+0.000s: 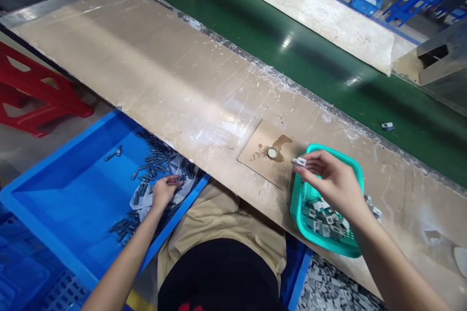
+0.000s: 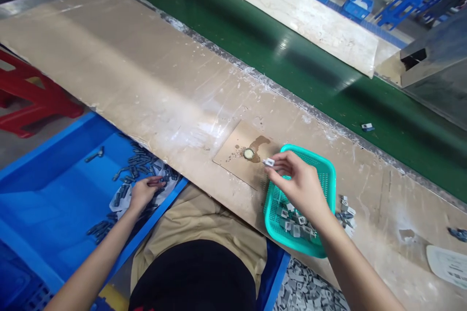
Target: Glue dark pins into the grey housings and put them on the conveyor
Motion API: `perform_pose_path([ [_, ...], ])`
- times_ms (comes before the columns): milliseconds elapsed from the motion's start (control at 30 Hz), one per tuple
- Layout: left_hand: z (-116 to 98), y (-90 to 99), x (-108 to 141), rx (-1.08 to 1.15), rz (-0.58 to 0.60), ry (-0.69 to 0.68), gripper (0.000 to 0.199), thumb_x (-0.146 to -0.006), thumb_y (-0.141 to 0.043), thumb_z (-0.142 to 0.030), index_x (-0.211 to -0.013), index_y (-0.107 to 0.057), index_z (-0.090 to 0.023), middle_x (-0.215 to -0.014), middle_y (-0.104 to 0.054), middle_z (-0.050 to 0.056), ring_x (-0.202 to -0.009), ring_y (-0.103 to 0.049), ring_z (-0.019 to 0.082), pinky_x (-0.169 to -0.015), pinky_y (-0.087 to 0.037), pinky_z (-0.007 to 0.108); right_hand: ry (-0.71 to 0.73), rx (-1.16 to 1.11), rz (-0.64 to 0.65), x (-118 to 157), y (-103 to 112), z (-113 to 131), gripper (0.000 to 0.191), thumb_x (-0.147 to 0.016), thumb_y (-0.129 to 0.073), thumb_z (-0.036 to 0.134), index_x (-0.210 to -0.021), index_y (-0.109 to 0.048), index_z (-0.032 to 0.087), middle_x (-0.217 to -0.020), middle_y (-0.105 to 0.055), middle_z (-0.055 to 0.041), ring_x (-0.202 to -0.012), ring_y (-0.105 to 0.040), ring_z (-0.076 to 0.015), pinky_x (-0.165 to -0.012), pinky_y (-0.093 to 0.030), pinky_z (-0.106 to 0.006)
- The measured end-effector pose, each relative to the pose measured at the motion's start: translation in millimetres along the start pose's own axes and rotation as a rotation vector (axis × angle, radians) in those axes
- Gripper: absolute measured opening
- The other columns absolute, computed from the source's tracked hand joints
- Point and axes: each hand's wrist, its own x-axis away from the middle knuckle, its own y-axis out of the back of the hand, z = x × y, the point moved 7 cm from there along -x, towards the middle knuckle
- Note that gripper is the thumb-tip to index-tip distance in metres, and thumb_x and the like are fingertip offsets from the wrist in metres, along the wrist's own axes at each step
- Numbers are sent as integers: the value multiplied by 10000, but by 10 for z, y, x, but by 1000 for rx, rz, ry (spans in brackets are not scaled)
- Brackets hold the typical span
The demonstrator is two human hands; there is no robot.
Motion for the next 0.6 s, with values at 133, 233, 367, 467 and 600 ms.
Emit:
perform_pose_path([
  [133,-29,126,93,215,-12,50,306,-580,-737,-191,-868,-670,-108,-821,-703,83,-821,-656,225,-738,-525,294,260,436,-34,-159,-197,271,196,-879,-533,334,-960,-636,188,-922,-681,-84,-700,-635,-197,-641,-506,-338],
  [233,-107,258,263,377,-8,119,275,-673,-709,-159,-940,-661,-114,-832,-691,68,-771,-649,159,-710,-533,241,419,554,-32,-228,-316,340,220,-901,-493,305,-963,-654,168,-894,-664,-85,-657,-620,-180,-603,-500,-315],
  [367,-281,329,597,604,102,226,192,-739,-670,-91,-929,-680,-119,-730,-651,31,-576,-589,74,-548,-512,146,471,591,-25,-269,-400,246,217,-901,-504,275,-975,-670,154,-835,-645,-69,-599,-594,-155,-554,-485,-284],
  [467,-483,227,901,891,291,304,250,-700,-667,12,-909,-699,-121,-642,-611,2,-513,-559,53,-460,-472,94,471,590,-32,-261,-426,172,212,-897,-518,261,-993,-671,149,-862,-647,-71,-617,-596,-154,-557,-485,-278],
  [600,-798,87,1221,1079,450,277,240,-609,-790,-65,-833,-722,-121,-807,-693,62,-744,-670,145,-686,-563,166,454,600,-19,-258,-454,122,219,-897,-513,269,-998,-675,161,-889,-656,-71,-626,-601,-157,-560,-489,-283],
])
